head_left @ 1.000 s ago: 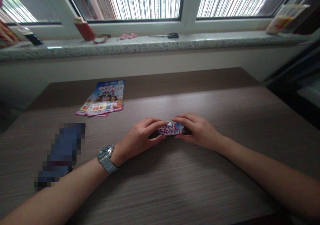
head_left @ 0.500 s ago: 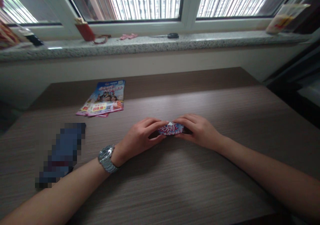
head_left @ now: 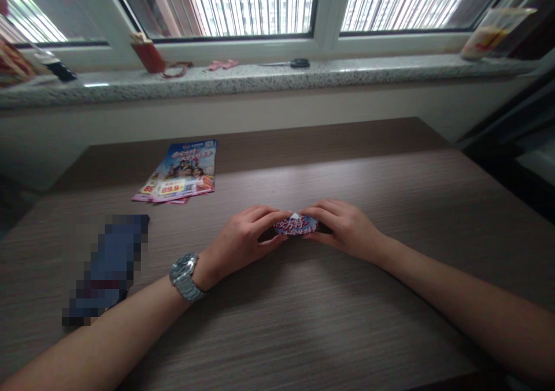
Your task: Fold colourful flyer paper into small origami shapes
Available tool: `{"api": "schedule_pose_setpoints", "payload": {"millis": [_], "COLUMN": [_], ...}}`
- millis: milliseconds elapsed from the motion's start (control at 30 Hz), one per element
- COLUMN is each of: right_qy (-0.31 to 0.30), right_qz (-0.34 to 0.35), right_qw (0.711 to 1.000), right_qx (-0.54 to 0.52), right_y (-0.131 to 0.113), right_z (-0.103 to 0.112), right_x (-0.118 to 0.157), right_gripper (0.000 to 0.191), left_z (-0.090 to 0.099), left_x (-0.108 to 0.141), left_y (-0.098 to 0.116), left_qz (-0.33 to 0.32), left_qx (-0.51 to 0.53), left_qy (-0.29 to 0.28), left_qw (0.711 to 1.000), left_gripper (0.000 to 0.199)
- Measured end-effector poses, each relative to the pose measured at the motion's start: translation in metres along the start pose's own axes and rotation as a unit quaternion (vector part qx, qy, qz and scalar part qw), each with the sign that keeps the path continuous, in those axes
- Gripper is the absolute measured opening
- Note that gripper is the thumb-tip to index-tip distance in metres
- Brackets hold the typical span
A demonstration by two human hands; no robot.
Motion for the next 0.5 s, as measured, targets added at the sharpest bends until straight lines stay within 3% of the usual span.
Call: {"api": "schedule_pose_setpoints", "payload": {"millis": [267, 500], "right_qy": [0.005, 0.006], "right_qz": [0.027, 0.035], "right_qw": [0.999, 0.998], "right_qx": [0.037, 0.059], "right_y": [-0.0022, -0.0044], "right_z": [0.0019, 0.0023], "right_x": [-0.0013, -0.0023], "right_gripper": [0.034, 0.034], "left_z": [-0.0022, -0.0021], "left_x": [0.0015, 0.0020], "left_y": [0.0005, 0.0014], "left_qz": [0.006, -0.009], "left_qx": [-0.051, -0.068], "left_qy": [-0.020, -0.022], "left_qw": [0.998, 0.997], "left_gripper": [0.045, 0.035]}}
Point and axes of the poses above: each hand's wrist, its own x-axis away from the middle knuckle, its own z-axis out of the back of the hand, y = z × x, the point moved 2 cm from there along -x, towards the middle knuckle, and after that the axes turned 10 degrees about x, right-handed, at the moved point
